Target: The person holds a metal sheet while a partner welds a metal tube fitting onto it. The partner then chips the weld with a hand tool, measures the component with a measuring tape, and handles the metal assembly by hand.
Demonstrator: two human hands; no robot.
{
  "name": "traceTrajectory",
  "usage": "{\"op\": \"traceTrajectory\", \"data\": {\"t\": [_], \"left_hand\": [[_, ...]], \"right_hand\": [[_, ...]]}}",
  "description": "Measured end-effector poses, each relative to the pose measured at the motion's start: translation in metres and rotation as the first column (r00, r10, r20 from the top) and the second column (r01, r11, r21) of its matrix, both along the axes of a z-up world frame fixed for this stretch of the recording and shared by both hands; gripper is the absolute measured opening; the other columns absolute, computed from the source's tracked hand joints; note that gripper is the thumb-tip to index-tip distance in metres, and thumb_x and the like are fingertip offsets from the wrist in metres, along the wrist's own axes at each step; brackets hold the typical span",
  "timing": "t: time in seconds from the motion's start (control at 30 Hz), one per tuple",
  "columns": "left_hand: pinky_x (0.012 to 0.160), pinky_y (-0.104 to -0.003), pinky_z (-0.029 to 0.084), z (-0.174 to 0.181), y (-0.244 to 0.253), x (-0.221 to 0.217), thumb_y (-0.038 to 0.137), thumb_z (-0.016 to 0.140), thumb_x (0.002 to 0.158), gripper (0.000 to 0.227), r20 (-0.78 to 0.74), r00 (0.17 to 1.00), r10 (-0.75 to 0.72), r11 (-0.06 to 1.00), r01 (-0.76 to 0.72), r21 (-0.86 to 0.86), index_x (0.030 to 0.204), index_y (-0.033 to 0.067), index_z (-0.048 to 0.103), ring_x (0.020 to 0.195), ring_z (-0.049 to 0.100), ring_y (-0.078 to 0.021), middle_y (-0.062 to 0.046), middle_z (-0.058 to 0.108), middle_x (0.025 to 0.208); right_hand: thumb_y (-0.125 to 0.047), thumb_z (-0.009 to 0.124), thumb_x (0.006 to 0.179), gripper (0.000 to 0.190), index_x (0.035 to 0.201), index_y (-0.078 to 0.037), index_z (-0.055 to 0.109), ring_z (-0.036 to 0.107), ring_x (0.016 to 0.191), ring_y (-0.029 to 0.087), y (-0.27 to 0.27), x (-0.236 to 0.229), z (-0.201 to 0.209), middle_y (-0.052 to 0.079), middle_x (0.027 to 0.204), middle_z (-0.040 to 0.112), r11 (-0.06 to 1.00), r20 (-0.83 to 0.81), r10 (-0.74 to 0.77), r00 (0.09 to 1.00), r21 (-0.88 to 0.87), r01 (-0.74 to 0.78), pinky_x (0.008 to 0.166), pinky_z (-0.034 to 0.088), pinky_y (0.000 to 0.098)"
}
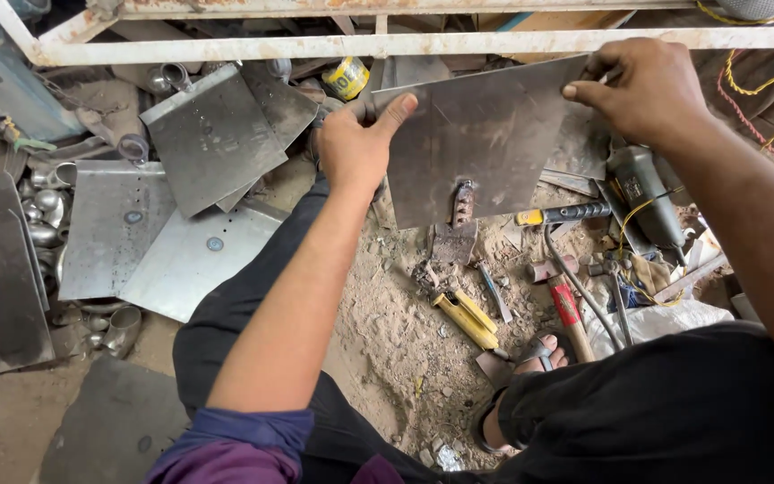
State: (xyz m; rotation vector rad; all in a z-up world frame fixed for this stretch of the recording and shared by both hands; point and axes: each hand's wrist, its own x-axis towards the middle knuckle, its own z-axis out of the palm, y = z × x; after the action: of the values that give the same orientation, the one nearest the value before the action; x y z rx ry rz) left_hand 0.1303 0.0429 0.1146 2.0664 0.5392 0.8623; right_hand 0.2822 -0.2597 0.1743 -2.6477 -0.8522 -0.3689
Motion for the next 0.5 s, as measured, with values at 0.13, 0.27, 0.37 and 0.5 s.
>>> {"op": "traceTrajectory", "data": {"t": [0.13, 0.27, 0.37, 0.5], "left_hand": [[0.073, -0.045, 0.053, 0.021, 0.006, 0.005, 0.068, 0.074, 0.077, 0.056, -0.159, 0.986, -0.058, 0.996, 0.047, -0.072, 0.096, 0.0162, 0.083, 0.073, 0.071, -0.0273, -0.008, 0.074, 0.076], [0.073, -0.042, 0.048, 0.027, 0.007, 0.024, 0.064, 0.074, 0.078, 0.05, -0.233, 0.971, -0.059, 0.993, 0.032, -0.117, 0.089, 0.0158, 0.082, 0.075, 0.073, -0.0244, -0.006, 0.077, 0.075], [0.071, -0.041, 0.053, 0.019, 0.016, 0.044, 0.06, 0.074, 0.081, 0.05, -0.077, 0.994, -0.072, 0.997, 0.072, 0.001, 0.086, 0.0098, 0.076, 0.076, 0.073, -0.0254, -0.007, 0.076, 0.076], [0.071, -0.041, 0.054, 0.039, 0.009, 0.041, 0.053, 0.07, 0.088, 0.043, -0.08, 0.992, -0.094, 0.995, 0.095, 0.006, 0.088, 0.0101, 0.075, 0.075, 0.072, -0.0255, -0.005, 0.076, 0.077]], "right_hand": [[-0.038, 0.082, 0.097, 0.03, 0.11, -0.012, 0.079, 0.072, 0.077, 0.024, 0.014, 0.003, 0.009, 0.013, 0.086, 0.075, 0.998, -0.167, -0.065, 0.984, -0.036, 0.06, 0.073, 0.056, 0.0398], [-0.03, 0.08, 0.097, 0.032, 0.118, -0.008, 0.072, 0.073, 0.079, 0.022, 0.023, 0.017, -0.002, 0.013, 0.091, 0.075, 0.992, -0.236, -0.056, 0.97, 0.098, 0.081, 0.076, 0.057, 0.0401], [-0.021, 0.073, 0.092, 0.029, 0.119, -0.011, 0.067, 0.075, 0.091, 0.01, 0.03, 0.028, -0.015, 0.003, 0.102, 0.072, 0.806, -0.544, 0.206, 0.814, 0.565, 0.174, 0.078, 0.062, 0.0335], [-0.021, 0.071, 0.101, 0.022, 0.111, -0.001, 0.068, 0.072, 0.092, 0.016, 0.031, 0.026, -0.016, 0.008, 0.105, 0.073, 0.772, -0.491, 0.232, 0.839, 0.618, 0.149, 0.076, 0.067, 0.0336]]}}
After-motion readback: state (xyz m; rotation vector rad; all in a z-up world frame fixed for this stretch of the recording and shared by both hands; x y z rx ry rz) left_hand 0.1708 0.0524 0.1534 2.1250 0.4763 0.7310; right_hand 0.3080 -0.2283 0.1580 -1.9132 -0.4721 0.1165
